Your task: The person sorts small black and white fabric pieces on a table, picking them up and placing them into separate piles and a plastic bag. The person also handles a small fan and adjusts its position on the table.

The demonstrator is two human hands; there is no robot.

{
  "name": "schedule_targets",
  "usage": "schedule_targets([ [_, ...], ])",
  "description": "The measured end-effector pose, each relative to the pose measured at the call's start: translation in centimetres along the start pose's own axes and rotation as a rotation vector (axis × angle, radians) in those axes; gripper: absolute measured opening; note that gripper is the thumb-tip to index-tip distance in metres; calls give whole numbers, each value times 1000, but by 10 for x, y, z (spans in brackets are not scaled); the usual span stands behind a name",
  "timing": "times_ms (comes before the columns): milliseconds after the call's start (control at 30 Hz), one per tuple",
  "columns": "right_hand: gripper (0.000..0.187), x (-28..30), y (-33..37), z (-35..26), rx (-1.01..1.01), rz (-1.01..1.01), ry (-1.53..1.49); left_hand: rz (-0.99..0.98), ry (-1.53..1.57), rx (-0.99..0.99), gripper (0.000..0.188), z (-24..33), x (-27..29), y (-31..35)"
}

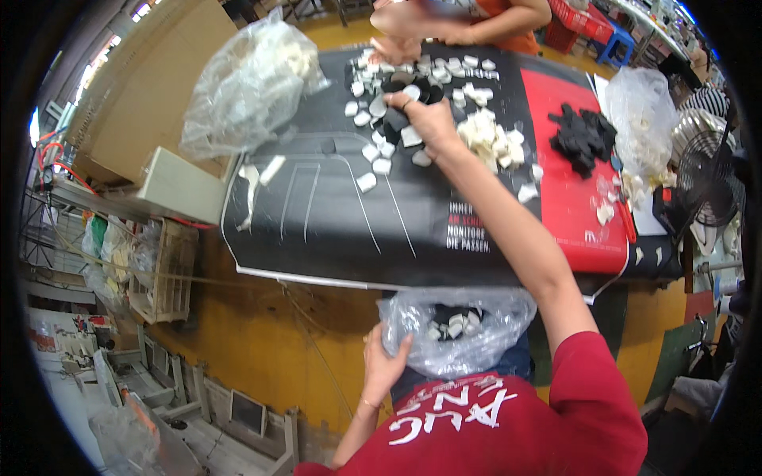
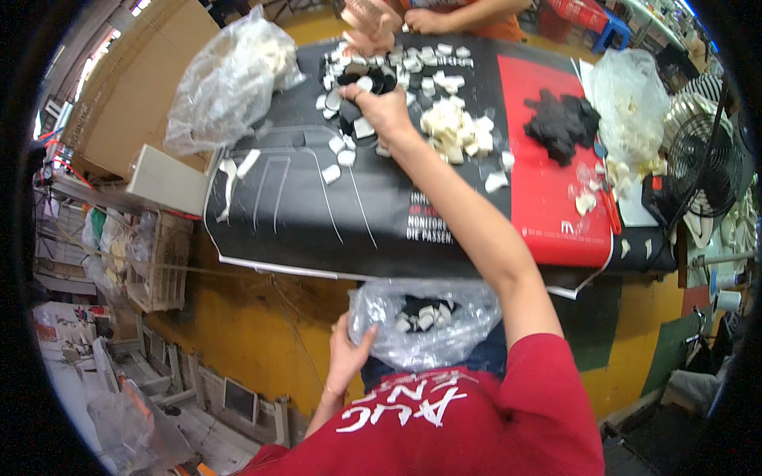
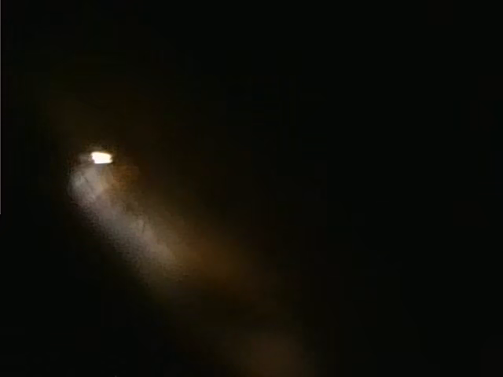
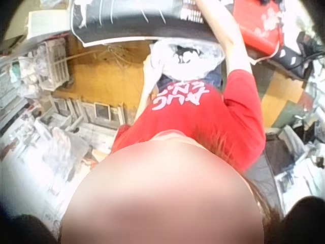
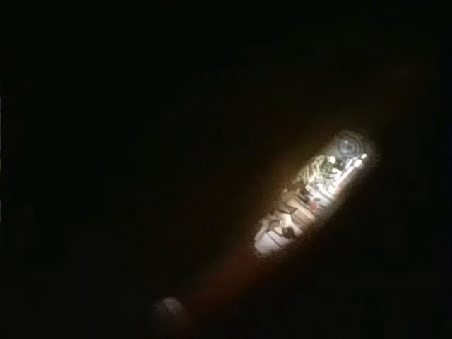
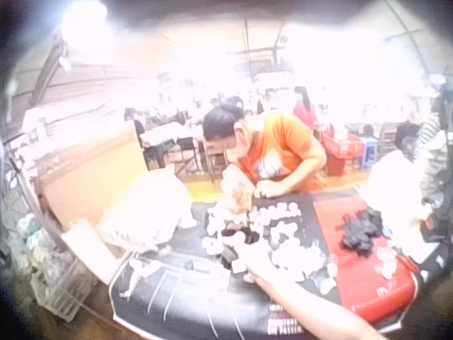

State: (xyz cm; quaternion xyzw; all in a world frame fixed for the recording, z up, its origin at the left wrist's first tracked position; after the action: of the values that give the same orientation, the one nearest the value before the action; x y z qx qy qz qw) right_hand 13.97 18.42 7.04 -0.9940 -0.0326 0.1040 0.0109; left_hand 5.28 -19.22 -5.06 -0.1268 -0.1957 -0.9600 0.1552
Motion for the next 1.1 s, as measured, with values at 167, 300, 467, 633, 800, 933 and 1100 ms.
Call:
schedule_targets([
  [167, 26, 42, 92, -5, -193, -282, 98, -43, 227, -55, 48, 4, 2, -5],
  [300, 37, 69, 183, 14, -105, -489, 225, -166, 604, 41, 44, 24, -1, 0],
  [467, 46, 90, 272, 65, 120, -709, 621, -161, 745, 136, 43, 40, -1, 7],
  [633, 66, 99, 304, 90, 293, -992, 1231, -159, 516, -21, 46, 48, -2, 17],
  [800, 68, 79, 297, 65, 247, -1017, 1490, -163, 13, -231, 63, 62, 24, 12],
  [933, 57, 60, 275, 23, 280, -1074, 1576, -3, -145, -372, 66, 87, 55, -9],
  [1100, 47, 47, 203, -20, 475, -898, 1197, 50, -285, -663, 59, 124, 54, -65],
])
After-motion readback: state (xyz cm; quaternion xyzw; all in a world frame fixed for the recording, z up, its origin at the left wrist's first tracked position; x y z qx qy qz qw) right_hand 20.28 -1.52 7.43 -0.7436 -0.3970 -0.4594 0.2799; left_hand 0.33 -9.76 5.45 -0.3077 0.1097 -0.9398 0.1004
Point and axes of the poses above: each hand's wrist, its own y-axis away from the middle knuckle, its own x-axis out of the back of the hand, z = x × y, the point moved 4 cm from there along -y, towards the middle knuckle, and after that the axes turned 11 degrees about y, right-handed, at the moved point
